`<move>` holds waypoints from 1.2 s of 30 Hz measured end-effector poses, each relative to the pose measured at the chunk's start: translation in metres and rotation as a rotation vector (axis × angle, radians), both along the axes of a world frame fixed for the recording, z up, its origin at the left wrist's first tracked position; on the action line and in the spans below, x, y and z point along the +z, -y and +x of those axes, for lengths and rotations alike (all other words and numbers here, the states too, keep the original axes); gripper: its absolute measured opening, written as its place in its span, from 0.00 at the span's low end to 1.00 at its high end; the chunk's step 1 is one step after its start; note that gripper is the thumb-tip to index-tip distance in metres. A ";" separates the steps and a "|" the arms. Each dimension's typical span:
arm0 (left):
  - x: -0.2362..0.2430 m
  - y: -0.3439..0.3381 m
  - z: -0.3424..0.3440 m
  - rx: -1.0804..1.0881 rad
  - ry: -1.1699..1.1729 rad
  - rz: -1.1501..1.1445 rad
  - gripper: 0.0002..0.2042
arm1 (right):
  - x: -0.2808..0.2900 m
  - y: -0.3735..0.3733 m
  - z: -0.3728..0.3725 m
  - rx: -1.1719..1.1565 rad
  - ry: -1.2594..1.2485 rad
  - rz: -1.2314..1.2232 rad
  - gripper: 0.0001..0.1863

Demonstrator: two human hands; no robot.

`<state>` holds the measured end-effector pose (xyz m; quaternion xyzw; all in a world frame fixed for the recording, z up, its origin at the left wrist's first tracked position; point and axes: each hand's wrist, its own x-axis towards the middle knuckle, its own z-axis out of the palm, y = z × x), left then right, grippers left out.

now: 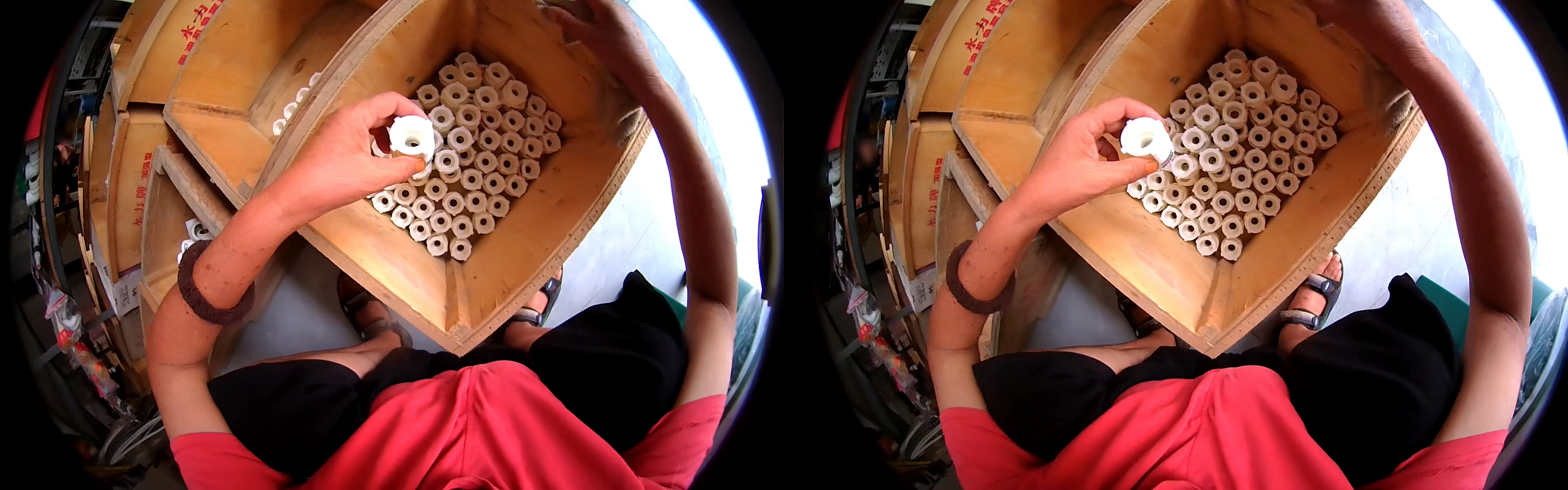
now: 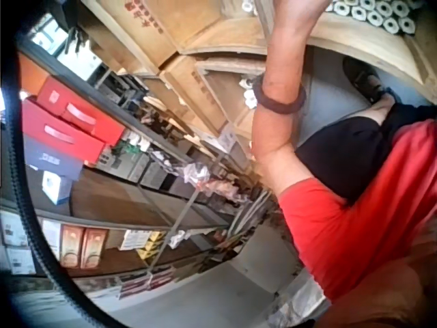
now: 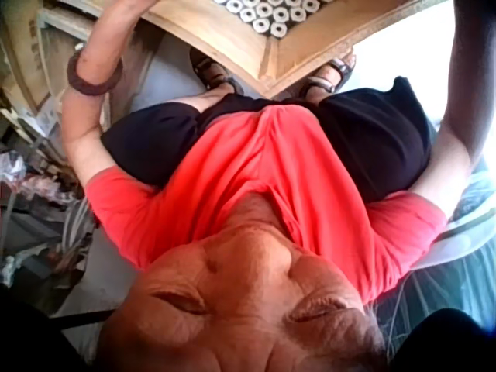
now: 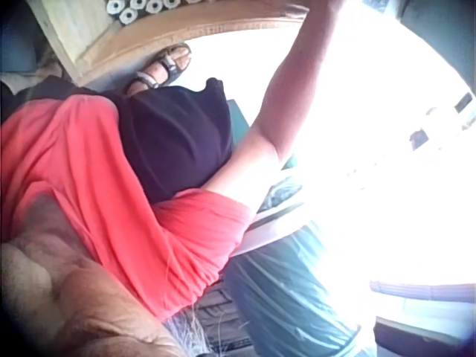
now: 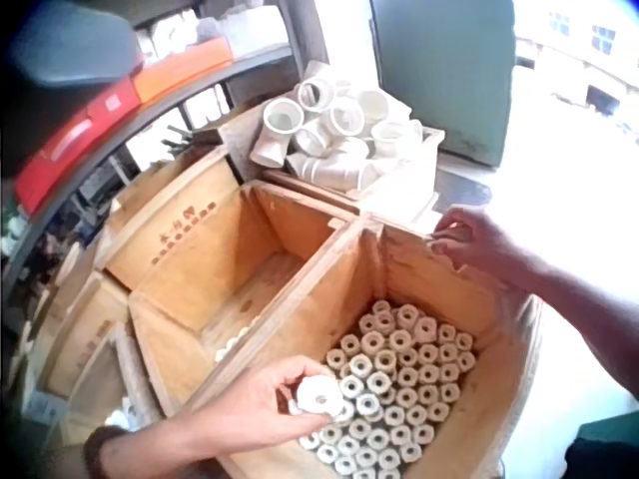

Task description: The person picks up small white plastic pipe fittings from a wooden crate and wipes them with a cloth. The person handles the items one at a time, rotating them to clean different surfaces before placing them back into the crate.

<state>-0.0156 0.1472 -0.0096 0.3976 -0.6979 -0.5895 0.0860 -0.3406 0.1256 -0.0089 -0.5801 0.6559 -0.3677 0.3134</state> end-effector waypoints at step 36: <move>-0.117 -0.019 -0.038 -1.231 0.229 -1.192 0.05 | -0.027 -0.006 -0.011 -0.003 -0.372 -0.345 0.12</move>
